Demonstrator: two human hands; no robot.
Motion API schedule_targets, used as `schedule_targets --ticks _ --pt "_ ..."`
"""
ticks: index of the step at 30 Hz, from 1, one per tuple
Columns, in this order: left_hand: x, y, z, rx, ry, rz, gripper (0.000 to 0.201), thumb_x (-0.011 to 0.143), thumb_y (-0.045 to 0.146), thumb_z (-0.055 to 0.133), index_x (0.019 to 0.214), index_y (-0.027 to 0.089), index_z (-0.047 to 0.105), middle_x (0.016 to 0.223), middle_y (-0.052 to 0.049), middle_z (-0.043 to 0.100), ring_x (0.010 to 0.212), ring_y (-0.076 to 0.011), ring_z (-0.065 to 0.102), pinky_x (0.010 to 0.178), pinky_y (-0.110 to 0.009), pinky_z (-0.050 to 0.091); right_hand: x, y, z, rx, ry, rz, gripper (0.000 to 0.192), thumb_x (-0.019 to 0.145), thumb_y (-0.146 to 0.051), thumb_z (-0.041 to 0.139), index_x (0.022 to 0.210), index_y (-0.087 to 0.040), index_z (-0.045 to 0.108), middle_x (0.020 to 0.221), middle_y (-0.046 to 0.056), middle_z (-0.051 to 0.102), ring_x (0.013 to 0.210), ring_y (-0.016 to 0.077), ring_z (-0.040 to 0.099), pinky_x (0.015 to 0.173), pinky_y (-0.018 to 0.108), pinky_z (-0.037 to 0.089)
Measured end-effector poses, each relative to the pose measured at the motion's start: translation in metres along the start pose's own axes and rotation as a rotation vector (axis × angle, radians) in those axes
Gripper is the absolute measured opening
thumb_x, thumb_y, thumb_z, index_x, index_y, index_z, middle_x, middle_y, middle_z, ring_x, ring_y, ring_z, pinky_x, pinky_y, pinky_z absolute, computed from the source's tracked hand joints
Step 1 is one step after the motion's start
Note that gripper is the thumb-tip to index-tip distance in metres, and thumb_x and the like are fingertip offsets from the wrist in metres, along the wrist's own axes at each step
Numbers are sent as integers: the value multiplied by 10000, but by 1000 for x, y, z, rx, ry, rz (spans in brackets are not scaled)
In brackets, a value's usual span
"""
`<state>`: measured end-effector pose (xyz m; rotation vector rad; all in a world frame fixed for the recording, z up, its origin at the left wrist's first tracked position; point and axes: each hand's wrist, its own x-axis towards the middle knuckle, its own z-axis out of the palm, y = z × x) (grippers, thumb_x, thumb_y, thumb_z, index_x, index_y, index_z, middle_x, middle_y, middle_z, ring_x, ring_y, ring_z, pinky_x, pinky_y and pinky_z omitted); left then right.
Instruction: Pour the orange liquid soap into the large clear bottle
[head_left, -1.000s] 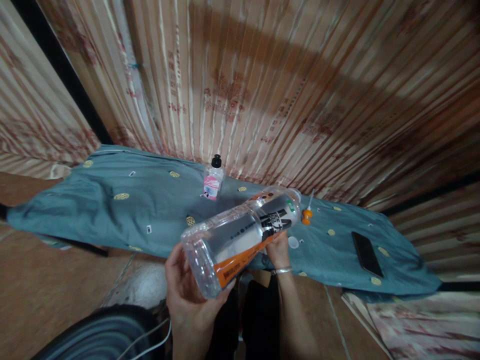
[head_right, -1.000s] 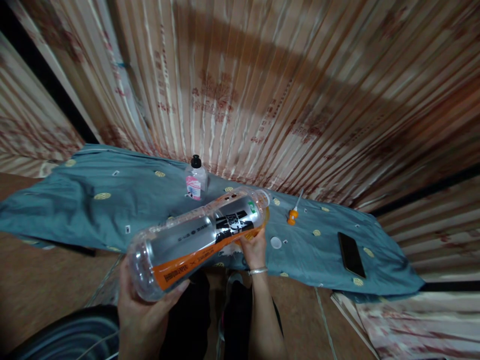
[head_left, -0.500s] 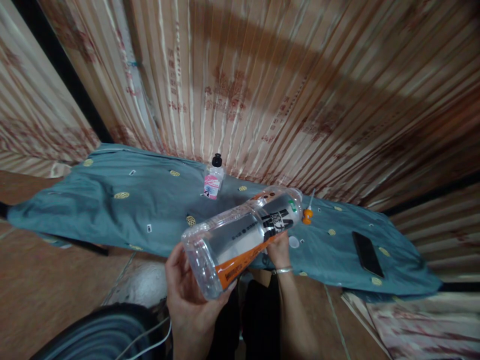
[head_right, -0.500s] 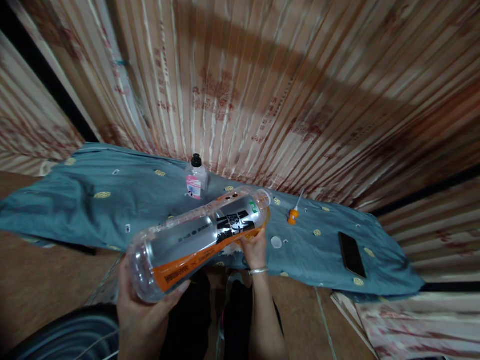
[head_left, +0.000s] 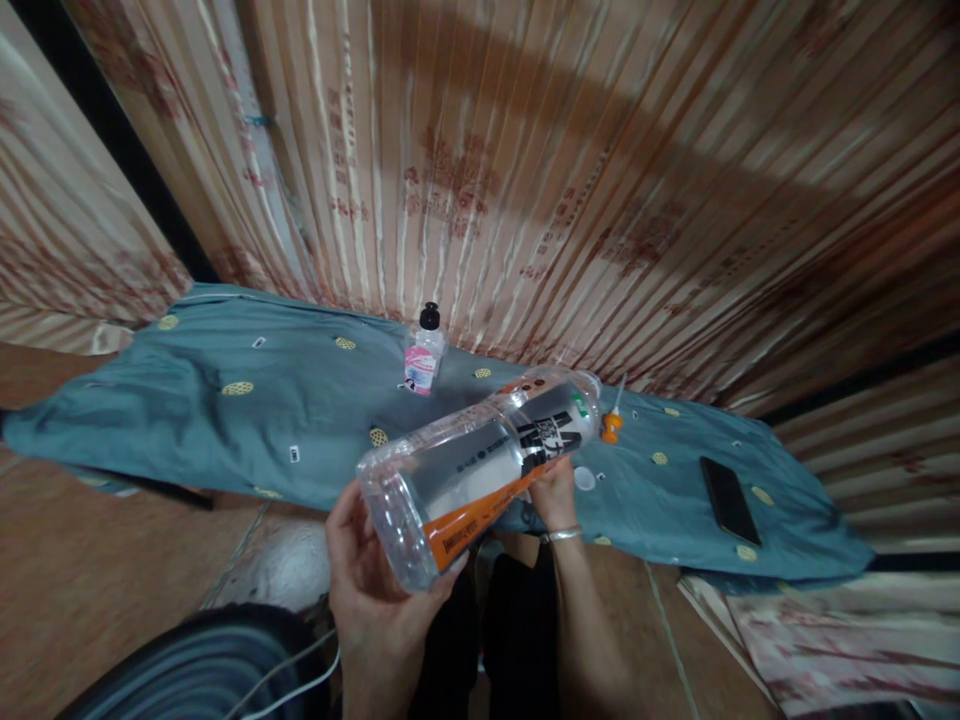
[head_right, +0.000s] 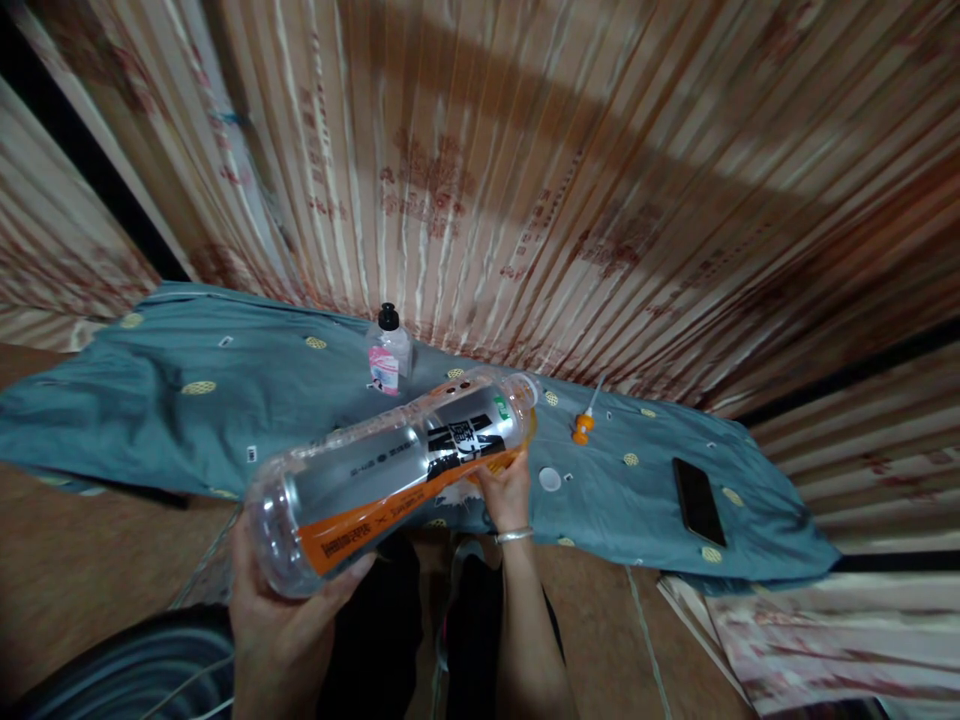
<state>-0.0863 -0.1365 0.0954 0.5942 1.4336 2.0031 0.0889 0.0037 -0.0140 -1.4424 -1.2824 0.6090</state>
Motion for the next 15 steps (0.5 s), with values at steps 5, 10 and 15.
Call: schedule_targets --ticks 5,10,15 --pt "1 -1 0 -21 -1 22 850 523 273 964 1302 220 628 1221 -95 714 1081 -287 723 866 -346 614 0 3 -1 -13 9 12 477 649 -384 754 1050 -203 571 988 101 752 958 305 720 879 458 592" --pt "3 -3 -2 -28 -21 23 853 520 272 971 1299 213 629 1240 -108 704 1108 -298 711 875 -346 604 1 3 0 -5 -5 3 488 647 -426 754 1041 -195 580 1065 131 746 960 299 717 862 443 594" --pt "3 -3 -3 -40 -33 26 860 537 266 967 1318 218 610 1245 -104 702 1109 -291 712 873 -343 602 1 2 0 -30 23 5 467 631 -436 767 996 -222 566 999 102 748 951 295 709 860 432 589"
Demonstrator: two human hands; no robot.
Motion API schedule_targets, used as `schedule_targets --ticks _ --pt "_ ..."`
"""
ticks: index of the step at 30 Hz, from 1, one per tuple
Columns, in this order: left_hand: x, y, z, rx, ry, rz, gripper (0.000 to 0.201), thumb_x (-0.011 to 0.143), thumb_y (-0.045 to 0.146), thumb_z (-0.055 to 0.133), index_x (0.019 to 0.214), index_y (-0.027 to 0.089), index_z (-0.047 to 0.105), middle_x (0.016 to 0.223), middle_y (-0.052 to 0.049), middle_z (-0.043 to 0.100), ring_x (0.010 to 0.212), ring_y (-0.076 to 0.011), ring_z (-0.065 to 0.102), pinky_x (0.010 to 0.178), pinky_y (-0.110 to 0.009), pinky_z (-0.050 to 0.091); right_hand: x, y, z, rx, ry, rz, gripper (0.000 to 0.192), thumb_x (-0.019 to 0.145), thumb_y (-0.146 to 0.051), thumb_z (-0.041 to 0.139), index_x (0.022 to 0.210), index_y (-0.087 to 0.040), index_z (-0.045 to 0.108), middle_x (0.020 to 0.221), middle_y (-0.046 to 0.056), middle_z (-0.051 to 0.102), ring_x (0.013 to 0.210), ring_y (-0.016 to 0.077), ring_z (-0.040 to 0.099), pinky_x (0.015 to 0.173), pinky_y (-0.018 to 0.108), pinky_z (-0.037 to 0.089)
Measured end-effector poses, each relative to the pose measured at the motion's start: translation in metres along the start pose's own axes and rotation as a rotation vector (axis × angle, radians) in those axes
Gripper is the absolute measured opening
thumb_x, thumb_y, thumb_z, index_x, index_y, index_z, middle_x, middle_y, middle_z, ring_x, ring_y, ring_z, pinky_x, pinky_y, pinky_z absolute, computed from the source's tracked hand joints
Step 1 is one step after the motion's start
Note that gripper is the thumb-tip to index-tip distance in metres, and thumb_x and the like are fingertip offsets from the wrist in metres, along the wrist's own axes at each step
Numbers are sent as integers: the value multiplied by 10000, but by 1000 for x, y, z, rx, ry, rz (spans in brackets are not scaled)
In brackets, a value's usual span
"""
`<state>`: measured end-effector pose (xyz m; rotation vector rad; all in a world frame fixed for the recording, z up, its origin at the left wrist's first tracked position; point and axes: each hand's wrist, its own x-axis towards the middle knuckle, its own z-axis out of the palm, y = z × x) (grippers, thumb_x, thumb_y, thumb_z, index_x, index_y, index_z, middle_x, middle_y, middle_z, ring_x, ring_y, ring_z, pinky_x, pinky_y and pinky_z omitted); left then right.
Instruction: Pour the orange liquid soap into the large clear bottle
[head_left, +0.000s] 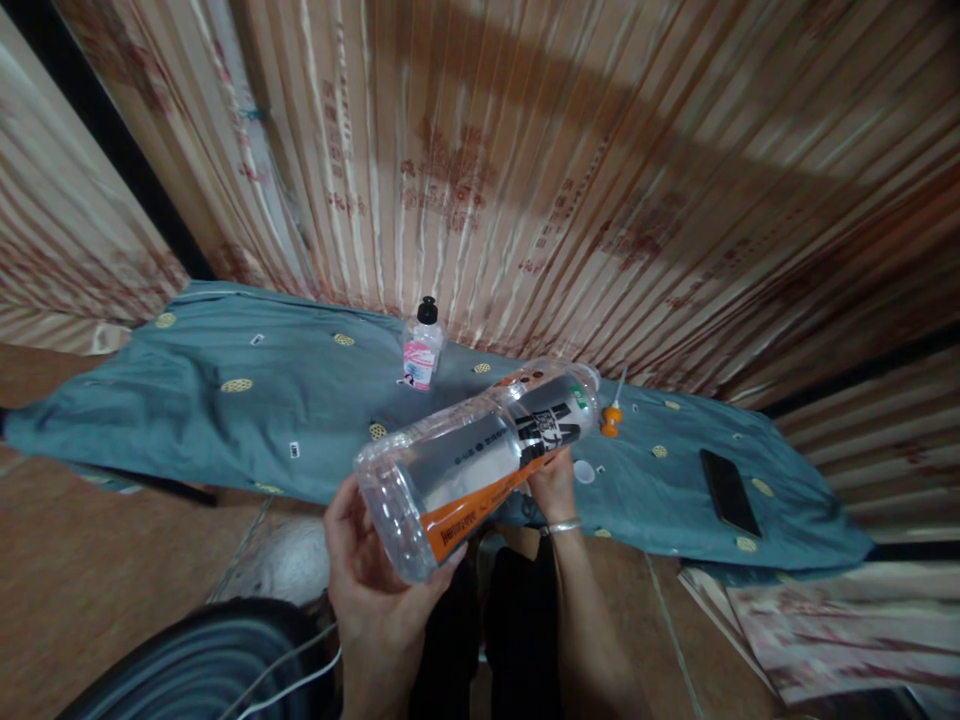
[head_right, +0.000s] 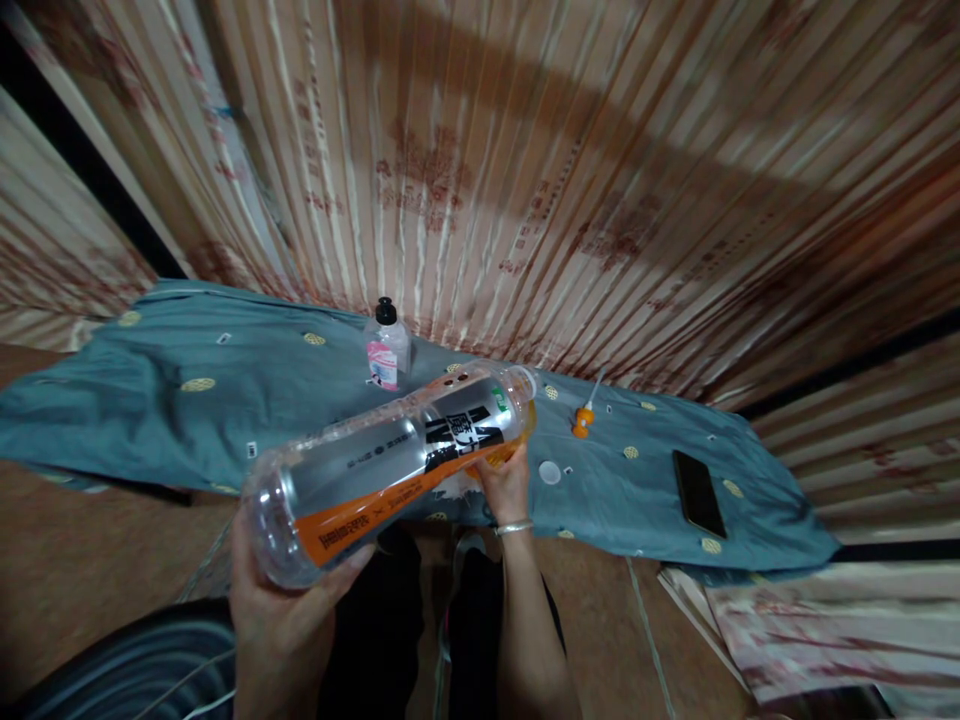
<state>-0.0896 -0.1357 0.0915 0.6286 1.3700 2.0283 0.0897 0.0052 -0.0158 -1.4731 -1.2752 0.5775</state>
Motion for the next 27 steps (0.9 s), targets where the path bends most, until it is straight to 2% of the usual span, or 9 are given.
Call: schedule_targets --ticks 6,13,19,27 --pt "2 1 -1 46 -25 24 828 538 272 960 1292 220 621 1235 -100 703 1101 -290 709 877 -355 604 0 0 0 7 -6 -18 485 631 -468 767 992 -232 545 1033 113 736 983 294 703 883 427 581" --pt "4 -5 -6 45 -26 23 880 487 256 985 1291 224 630 1193 -95 715 1056 -302 726 843 -367 621 -1 -2 -1 -7 14 9 480 622 -451 761 973 -240 510 965 81 726 903 281 694 844 413 583" --pt "-1 3 1 65 10 -4 836 552 312 963 1313 221 628 1219 -93 703 1095 -292 714 880 -357 610 -2 -13 -2 41 -55 14 507 657 -431 725 1049 -200 501 1042 145 726 980 300 696 876 400 577" --pt "-3 2 3 4 3 -17 868 560 307 965 1342 232 594 1253 -95 694 1105 -295 710 879 -358 607 -2 -14 -2 22 -48 12 495 655 -452 729 1029 -213 511 1032 133 728 979 309 686 857 415 579"
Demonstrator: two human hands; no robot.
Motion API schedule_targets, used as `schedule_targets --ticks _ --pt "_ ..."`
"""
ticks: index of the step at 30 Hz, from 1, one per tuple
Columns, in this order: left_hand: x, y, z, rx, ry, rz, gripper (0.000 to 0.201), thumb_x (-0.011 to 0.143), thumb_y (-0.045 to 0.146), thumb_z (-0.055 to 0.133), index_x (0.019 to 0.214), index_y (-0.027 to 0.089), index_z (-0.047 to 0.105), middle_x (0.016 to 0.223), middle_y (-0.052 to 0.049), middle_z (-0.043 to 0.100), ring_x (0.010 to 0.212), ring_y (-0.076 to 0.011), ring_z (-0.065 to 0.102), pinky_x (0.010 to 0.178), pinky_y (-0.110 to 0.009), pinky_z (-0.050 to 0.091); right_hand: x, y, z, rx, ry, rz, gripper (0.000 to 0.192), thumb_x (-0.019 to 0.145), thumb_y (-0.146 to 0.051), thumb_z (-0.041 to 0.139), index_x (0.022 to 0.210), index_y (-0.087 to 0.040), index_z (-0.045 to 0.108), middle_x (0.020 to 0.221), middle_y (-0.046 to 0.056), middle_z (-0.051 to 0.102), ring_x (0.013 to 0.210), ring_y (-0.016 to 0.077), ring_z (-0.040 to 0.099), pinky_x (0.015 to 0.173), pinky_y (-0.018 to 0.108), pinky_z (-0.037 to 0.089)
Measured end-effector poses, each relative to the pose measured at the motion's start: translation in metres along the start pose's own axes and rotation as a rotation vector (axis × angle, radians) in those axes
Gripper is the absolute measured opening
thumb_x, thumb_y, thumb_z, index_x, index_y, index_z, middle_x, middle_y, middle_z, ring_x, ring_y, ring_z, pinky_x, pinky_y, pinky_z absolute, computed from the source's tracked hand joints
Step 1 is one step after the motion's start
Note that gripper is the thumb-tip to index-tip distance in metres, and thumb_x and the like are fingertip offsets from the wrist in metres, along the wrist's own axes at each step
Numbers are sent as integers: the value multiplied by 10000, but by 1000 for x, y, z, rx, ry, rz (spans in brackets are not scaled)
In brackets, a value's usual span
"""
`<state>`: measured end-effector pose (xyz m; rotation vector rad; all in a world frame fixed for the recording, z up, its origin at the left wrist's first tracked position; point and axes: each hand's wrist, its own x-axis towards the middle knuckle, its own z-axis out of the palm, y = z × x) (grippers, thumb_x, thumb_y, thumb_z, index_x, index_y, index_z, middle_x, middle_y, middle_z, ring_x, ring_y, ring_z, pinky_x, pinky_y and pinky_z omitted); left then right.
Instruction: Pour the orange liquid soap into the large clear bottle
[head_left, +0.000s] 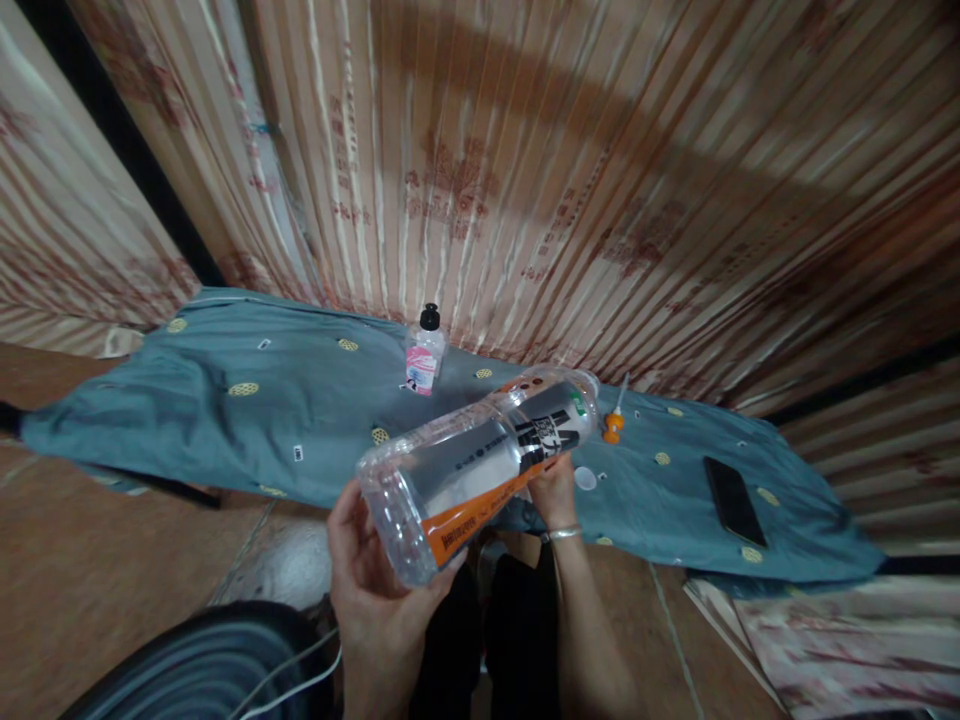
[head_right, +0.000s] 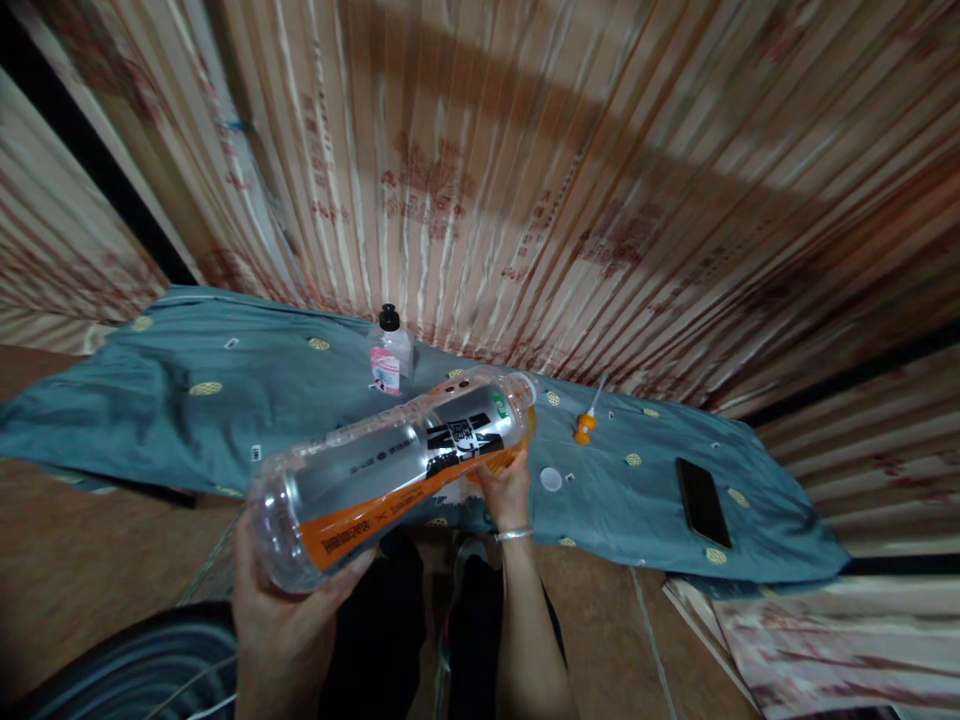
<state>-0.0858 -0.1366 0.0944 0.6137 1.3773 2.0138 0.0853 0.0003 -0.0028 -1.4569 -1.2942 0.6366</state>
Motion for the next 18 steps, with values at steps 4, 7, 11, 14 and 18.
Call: schedule_targets --ticks 4,7,11,14,18 --pt "1 -2 -1 -8 -14 25 872 533 279 979 1320 234 606 1235 -93 705 1096 -298 713 878 -364 607 1 -1 0 29 -25 -20 451 681 -465 715 996 -219 507 1022 137 726 976 304 676 859 415 575" --pt "2 -3 -3 -19 -9 26 843 559 253 964 1322 240 605 1239 -90 712 1104 -287 715 882 -353 608 1 -2 1 31 -14 -9 448 663 -449 721 981 -225 497 996 128 723 951 308 679 855 429 576" --pt "4 -7 -7 -7 -46 44 866 529 230 973 1314 237 606 1228 -99 717 1090 -298 725 869 -363 616 0 -4 1 18 9 20 491 629 -449 728 993 -215 495 990 140 715 944 318 684 846 433 579" --pt "6 -8 -8 13 -34 64 874 517 230 977 1315 230 618 1238 -105 710 1089 -306 724 868 -364 614 0 -3 1 17 0 12 501 635 -447 723 1015 -203 507 1012 148 718 962 319 682 891 446 567" --pt "5 -8 -7 1 -25 68 854 532 225 973 1310 233 622 1219 -92 720 1062 -276 735 845 -325 615 1 2 0 0 -4 -10 525 647 -442 725 1060 -201 511 1037 146 723 1009 322 673 915 459 553"
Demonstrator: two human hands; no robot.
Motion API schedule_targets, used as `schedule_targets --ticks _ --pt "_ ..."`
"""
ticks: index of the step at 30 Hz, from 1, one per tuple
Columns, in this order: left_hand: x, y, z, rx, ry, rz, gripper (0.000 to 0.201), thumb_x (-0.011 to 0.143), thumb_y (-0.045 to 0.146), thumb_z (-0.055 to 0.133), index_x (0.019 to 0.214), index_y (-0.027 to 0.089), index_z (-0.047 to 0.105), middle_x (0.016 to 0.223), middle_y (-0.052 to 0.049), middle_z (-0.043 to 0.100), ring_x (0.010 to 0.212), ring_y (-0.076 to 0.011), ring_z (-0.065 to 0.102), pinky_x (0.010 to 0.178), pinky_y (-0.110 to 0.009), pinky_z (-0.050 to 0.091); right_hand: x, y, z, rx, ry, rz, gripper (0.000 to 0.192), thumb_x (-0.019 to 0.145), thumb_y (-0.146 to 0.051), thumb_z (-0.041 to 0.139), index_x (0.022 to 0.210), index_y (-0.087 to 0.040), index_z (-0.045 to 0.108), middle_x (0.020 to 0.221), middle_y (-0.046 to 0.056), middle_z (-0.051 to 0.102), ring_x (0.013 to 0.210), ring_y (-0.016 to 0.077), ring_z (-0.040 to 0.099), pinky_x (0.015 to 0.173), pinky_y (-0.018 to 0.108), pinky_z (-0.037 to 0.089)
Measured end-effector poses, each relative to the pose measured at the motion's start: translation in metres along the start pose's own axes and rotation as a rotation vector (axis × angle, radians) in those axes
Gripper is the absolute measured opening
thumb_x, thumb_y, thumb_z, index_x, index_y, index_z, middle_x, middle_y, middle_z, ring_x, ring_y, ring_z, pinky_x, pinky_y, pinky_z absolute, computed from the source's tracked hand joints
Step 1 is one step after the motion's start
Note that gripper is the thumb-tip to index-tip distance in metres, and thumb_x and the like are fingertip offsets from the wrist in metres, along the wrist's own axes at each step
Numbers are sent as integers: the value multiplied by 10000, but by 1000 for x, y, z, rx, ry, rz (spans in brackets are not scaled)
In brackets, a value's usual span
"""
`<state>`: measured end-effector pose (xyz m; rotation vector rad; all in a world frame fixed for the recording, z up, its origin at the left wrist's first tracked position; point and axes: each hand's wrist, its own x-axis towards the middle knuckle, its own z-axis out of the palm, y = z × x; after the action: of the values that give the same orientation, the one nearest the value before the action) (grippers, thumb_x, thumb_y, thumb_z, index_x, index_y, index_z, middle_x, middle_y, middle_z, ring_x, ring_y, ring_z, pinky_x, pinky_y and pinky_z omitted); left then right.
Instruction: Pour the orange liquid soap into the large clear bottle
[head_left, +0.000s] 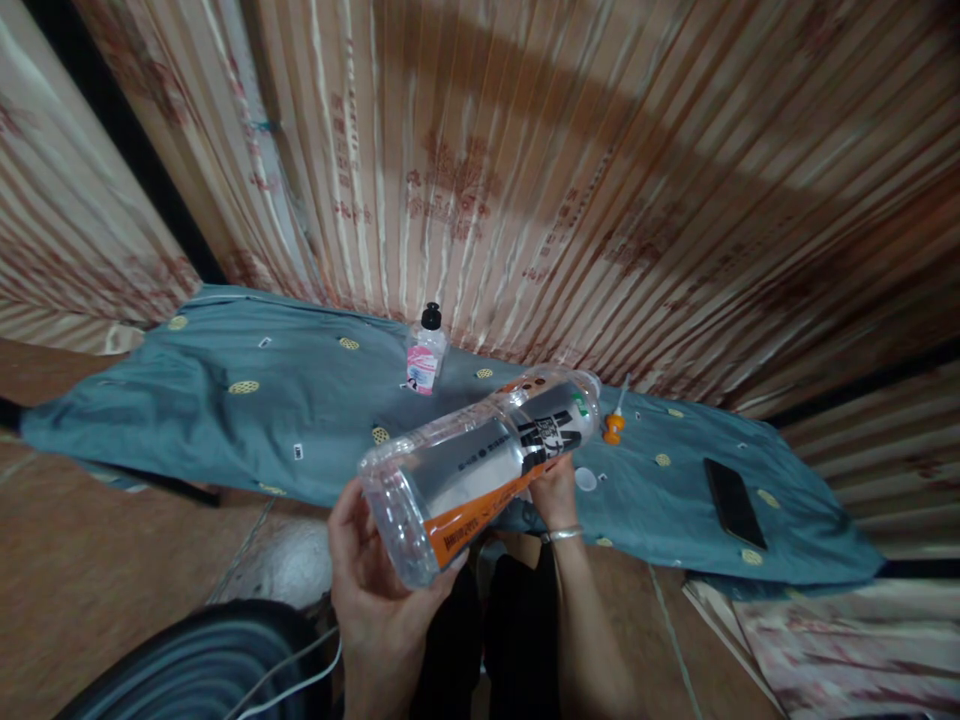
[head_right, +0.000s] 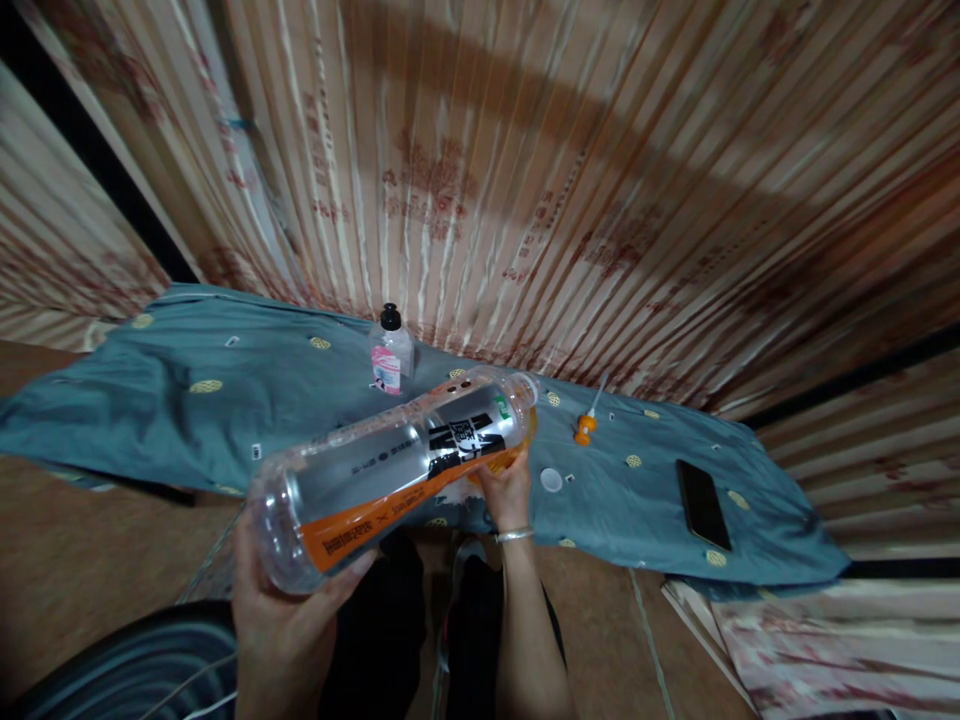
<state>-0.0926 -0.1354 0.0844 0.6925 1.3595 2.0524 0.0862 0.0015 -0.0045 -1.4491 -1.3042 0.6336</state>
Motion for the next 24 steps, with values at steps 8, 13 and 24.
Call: schedule_targets --ticks 8,13,24 --pt "-1 1 2 15 20 -38 891 515 281 985 1324 212 617 1220 -107 719 1063 -298 735 845 -344 622 1 6 1 11 26 -23 458 635 -452 738 968 -218 528 985 129 736 947 311 689 842 441 577" --pt "-5 7 8 -14 34 -57 857 553 285 971 1330 223 616 1242 -103 715 1093 -293 725 862 -342 619 1 9 1 52 35 -39 461 630 -418 768 984 -227 541 1016 117 753 949 298 718 823 415 606" --pt "-6 9 11 -10 56 -49 864 559 317 973 1343 232 621 1244 -97 709 1087 -289 725 854 -333 621 2 13 2 46 49 -55 455 645 -392 792 1007 -219 578 977 104 772 919 299 736 826 411 612"
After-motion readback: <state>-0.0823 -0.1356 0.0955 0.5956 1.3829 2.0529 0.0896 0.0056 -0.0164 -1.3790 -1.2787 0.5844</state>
